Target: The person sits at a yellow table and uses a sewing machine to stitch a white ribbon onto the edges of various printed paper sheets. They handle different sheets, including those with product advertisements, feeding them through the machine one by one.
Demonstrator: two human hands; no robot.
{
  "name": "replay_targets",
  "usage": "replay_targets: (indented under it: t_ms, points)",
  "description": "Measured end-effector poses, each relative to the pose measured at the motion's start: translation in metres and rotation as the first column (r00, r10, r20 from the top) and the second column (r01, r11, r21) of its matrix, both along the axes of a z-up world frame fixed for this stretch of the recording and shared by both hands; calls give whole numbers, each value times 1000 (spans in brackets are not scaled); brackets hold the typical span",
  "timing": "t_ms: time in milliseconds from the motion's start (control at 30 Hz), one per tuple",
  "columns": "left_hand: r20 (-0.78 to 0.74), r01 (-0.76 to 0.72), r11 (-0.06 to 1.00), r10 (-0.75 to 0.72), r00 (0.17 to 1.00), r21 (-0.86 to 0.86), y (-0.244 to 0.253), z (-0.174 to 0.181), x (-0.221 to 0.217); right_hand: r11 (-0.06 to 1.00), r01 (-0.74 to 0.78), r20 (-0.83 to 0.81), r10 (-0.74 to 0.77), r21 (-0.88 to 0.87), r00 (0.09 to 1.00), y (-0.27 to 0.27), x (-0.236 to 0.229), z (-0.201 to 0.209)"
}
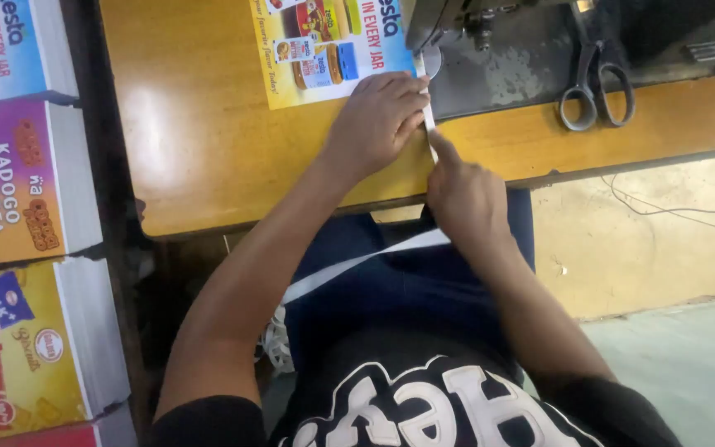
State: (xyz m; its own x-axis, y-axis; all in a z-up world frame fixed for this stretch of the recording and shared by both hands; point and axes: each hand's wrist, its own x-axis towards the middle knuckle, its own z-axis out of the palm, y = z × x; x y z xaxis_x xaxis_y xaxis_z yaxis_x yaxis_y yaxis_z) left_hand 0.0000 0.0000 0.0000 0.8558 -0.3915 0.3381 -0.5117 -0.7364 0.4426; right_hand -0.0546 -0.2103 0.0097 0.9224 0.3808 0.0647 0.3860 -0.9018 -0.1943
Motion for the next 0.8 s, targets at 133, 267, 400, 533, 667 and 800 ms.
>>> replay_targets:
  t_ms: [133,267,400,533,667,800]
  points:
    - [68,-54,997,57,996,-55,-10,-7,-6,991,15,-110,-1,130,994,-16,-53,18]
    - [155,-95,995,100,983,-39,-15,-13,-10,986,11,-81,2,164,997,-31,-79,8]
    - [130,-123,992,119,984,25,-18,-12,-15,988,-28,-68,39,152,997,-36,-88,7]
    - [102,-171,984,166,981,47,-26,-11,-24,986,-53,-38,60,157,997,-36,-87,3]
    - [104,-170,980,159,982,100,-35,-8,-41,985,-84,36,79,150,996,-39,-90,-1]
    - [68,-170,975,162,984,145,-42,-7,-57,992,-46,16,44,118,999,-40,-92,-1]
